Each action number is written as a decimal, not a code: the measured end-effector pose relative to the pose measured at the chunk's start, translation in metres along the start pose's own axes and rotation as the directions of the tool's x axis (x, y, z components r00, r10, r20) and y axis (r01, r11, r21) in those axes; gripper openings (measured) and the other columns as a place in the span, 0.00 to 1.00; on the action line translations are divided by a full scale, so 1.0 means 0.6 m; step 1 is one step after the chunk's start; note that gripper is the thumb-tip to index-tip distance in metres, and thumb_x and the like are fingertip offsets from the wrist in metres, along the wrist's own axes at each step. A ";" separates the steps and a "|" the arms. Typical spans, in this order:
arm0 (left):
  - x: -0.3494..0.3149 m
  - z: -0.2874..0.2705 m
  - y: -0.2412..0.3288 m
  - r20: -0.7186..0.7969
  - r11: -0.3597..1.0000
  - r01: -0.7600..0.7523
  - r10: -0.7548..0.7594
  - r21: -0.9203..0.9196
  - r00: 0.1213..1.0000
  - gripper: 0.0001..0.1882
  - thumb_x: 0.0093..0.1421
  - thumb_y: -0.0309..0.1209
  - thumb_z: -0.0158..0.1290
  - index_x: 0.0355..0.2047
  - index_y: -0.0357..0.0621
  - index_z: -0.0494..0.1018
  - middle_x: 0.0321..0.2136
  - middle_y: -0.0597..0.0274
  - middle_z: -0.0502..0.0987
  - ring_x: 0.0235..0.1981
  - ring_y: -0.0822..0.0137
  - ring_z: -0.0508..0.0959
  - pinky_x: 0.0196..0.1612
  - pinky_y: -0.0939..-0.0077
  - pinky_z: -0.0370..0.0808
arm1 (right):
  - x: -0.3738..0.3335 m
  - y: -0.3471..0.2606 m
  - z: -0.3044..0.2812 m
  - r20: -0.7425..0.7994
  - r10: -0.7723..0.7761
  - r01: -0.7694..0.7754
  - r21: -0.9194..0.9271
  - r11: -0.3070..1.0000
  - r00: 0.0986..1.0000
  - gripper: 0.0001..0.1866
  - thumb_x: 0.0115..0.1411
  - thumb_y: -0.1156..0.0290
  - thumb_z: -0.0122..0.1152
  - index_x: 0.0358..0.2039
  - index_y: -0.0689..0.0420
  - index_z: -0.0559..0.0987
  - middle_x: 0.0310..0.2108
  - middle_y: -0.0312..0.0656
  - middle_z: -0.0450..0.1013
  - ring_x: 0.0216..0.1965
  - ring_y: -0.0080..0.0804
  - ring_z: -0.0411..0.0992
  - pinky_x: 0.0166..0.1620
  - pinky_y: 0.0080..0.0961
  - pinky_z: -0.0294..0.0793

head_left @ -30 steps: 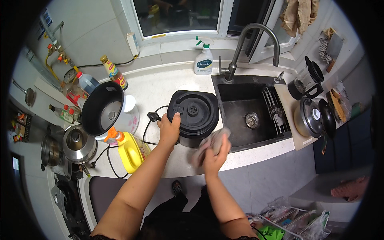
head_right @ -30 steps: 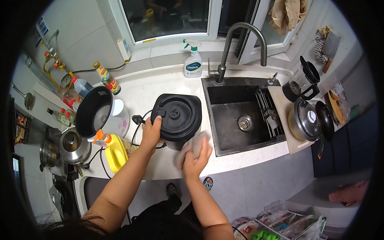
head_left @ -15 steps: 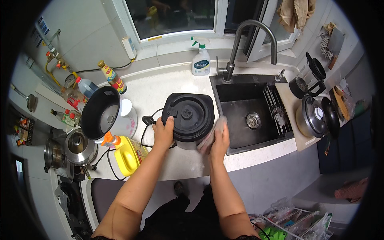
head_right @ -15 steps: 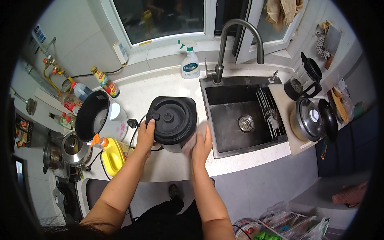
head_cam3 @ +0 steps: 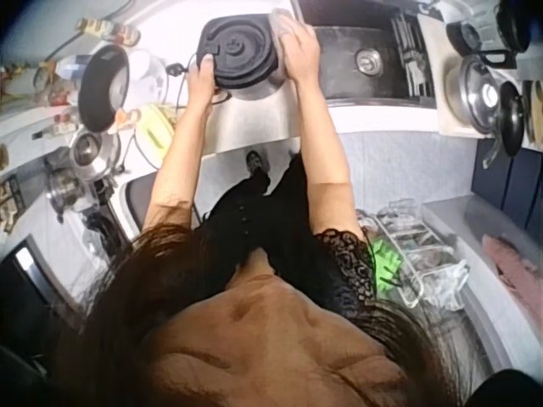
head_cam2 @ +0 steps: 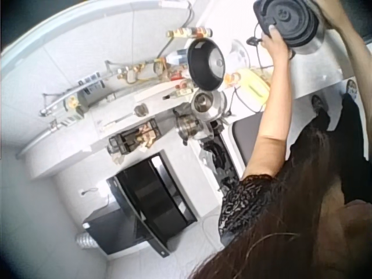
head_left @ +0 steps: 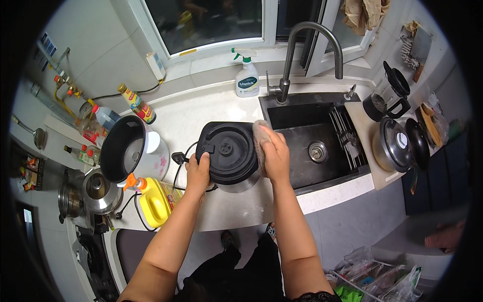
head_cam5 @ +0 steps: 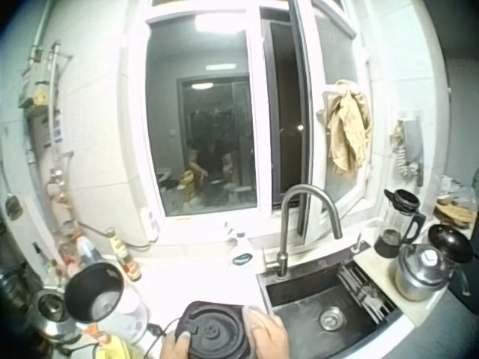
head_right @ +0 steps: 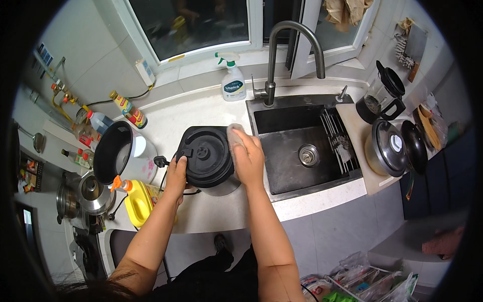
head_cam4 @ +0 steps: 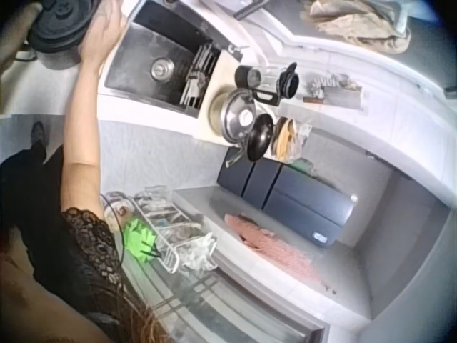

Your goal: The person washes a cloth under running water at the sink, then wipes the countertop and a rice cooker with the cloth. The person also places aluminum foil on the stovetop and adjusts the gas burner grate.

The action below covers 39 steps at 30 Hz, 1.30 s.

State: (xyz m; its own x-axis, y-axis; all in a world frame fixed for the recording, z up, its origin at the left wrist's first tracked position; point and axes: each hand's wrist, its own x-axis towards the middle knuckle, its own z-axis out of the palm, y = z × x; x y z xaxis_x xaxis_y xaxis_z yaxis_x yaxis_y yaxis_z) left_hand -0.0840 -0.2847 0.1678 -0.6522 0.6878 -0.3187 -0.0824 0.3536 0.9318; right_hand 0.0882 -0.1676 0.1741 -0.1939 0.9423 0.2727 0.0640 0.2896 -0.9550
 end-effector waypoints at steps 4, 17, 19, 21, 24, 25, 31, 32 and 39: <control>0.013 0.004 -0.014 -0.024 0.995 -0.073 0.075 0.063 0.997 0.30 0.61 0.49 0.46 0.53 0.36 0.66 0.50 0.38 0.60 0.52 0.50 0.64 0.57 0.64 0.61 | 0.025 0.064 0.013 -0.109 0.093 -0.073 0.175 0.982 0.990 0.19 0.55 0.70 0.46 0.43 0.65 0.78 0.42 0.48 0.75 0.43 0.32 0.72 0.49 0.25 0.68; 0.004 0.003 -0.007 -0.073 0.987 -0.104 0.113 0.124 0.991 0.32 0.60 0.50 0.46 0.55 0.36 0.64 0.51 0.33 0.60 0.53 0.44 0.64 0.58 0.62 0.61 | 0.111 0.074 0.011 0.152 0.046 -0.040 -0.045 0.998 0.987 0.18 0.58 0.70 0.56 0.49 0.59 0.76 0.44 0.44 0.73 0.47 0.34 0.71 0.53 0.27 0.67; -0.001 0.008 -0.002 -0.071 0.983 -0.128 0.138 0.128 0.988 0.32 0.60 0.50 0.46 0.55 0.36 0.64 0.51 0.34 0.60 0.53 0.44 0.64 0.58 0.62 0.60 | 0.104 0.118 0.011 0.183 0.252 -0.287 0.204 0.936 0.950 0.19 0.60 0.71 0.54 0.51 0.62 0.74 0.46 0.43 0.73 0.47 0.31 0.70 0.53 0.27 0.66; 0.000 0.010 -0.003 -0.091 0.985 -0.102 0.116 0.140 0.989 0.32 0.60 0.50 0.46 0.56 0.36 0.64 0.51 0.34 0.60 0.53 0.45 0.64 0.58 0.62 0.60 | 0.069 0.162 0.016 0.140 0.324 -0.353 0.339 0.872 0.936 0.19 0.62 0.71 0.51 0.53 0.63 0.72 0.47 0.41 0.73 0.47 0.30 0.70 0.54 0.27 0.65; -0.001 0.009 -0.001 -0.106 0.986 -0.099 0.113 0.131 0.988 0.32 0.61 0.49 0.46 0.56 0.36 0.64 0.51 0.34 0.60 0.53 0.45 0.64 0.58 0.62 0.61 | -0.045 0.190 0.008 0.037 0.314 -0.316 0.076 0.946 0.949 0.23 0.63 0.66 0.46 0.56 0.63 0.69 0.55 0.49 0.69 0.56 0.39 0.66 0.59 0.28 0.61; -0.002 0.009 -0.002 -0.101 0.986 -0.103 0.116 0.129 0.988 0.32 0.61 0.49 0.46 0.56 0.36 0.64 0.51 0.34 0.60 0.53 0.45 0.64 0.58 0.62 0.61 | -0.090 0.221 0.003 0.036 0.353 -0.354 0.031 0.935 0.935 0.23 0.63 0.66 0.47 0.57 0.62 0.68 0.56 0.49 0.68 0.57 0.39 0.66 0.59 0.28 0.61; 0.000 0.000 -0.008 -0.096 0.985 -0.116 0.129 0.125 0.987 0.32 0.60 0.49 0.46 0.55 0.36 0.64 0.50 0.34 0.61 0.52 0.45 0.65 0.57 0.62 0.61 | -0.089 0.129 -0.054 0.151 0.391 -0.383 -0.080 0.920 0.908 0.20 0.58 0.69 0.55 0.51 0.59 0.75 0.52 0.53 0.70 0.54 0.43 0.68 0.56 0.30 0.65; -0.001 -0.003 -0.010 -0.101 0.987 -0.106 0.118 0.117 0.988 0.32 0.60 0.49 0.46 0.55 0.35 0.64 0.50 0.34 0.61 0.52 0.45 0.65 0.57 0.62 0.61 | -0.063 0.094 -0.049 0.087 0.186 -0.175 -0.113 0.978 0.979 0.19 0.59 0.69 0.56 0.49 0.62 0.75 0.47 0.47 0.73 0.51 0.36 0.69 0.55 0.30 0.65; 0.005 0.011 -0.006 -0.079 0.985 -0.112 0.123 0.129 0.989 0.33 0.60 0.50 0.46 0.55 0.34 0.63 0.50 0.31 0.60 0.51 0.42 0.66 0.57 0.62 0.62 | -0.017 0.158 0.006 0.015 0.228 -0.228 -0.040 0.973 0.973 0.22 0.63 0.66 0.48 0.55 0.62 0.70 0.52 0.52 0.70 0.56 0.44 0.67 0.58 0.32 0.62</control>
State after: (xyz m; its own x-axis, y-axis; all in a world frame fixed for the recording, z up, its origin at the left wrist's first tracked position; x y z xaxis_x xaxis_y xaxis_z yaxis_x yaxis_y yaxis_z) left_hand -0.0808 -0.2795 0.1621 -0.7147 0.6739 -0.1872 0.0888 0.3529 0.9314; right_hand 0.0927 -0.1505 0.0805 -0.1884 0.9810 0.0458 0.1453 0.0739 -0.9866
